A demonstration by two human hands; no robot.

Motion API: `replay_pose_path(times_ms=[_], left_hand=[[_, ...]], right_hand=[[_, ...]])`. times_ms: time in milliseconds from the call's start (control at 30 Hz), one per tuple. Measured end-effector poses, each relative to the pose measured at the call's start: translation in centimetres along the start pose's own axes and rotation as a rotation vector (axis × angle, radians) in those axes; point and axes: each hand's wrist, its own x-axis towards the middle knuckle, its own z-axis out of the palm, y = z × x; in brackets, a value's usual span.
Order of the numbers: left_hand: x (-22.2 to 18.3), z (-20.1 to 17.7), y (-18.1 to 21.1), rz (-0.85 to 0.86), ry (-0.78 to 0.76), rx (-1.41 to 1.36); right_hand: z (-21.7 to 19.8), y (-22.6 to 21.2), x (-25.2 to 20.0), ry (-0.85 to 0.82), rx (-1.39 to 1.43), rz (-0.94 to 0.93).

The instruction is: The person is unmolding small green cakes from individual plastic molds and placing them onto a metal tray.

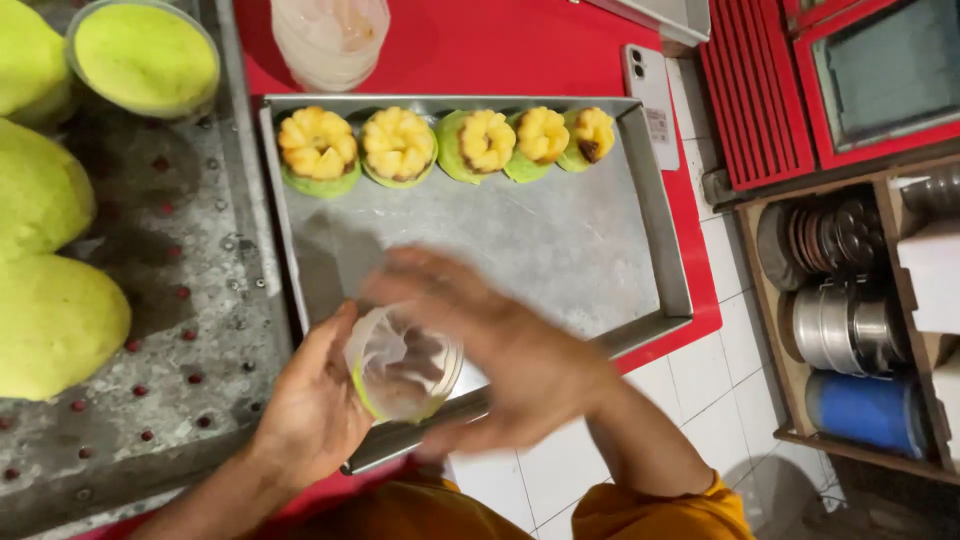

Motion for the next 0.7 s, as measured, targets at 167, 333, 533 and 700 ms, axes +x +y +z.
replay_pose_path(times_ms=[167, 333, 533, 700], left_hand=[[-1.3, 0.5, 1.0, 0.162, -0.728, -0.009], [-1.1, 0.2, 0.8, 0.194, -0.581, 0.183], [-1.1, 0.5, 0.5, 0.108, -0.455, 0.282], [-1.6, 0.7, 0.6, 0.096, -0.44, 0.311]], right_hand=[[1.5, 0.1, 2.2, 0.064, -0.251, 0.002], [-6.6, 4.8, 11.7, 0.434, -0.484, -0.007], [-7.6, 12.4, 20.4, 0.381, -0.326, 0.003], [-5.3, 13.5, 21.2, 0.058, -0.762, 0.339]])
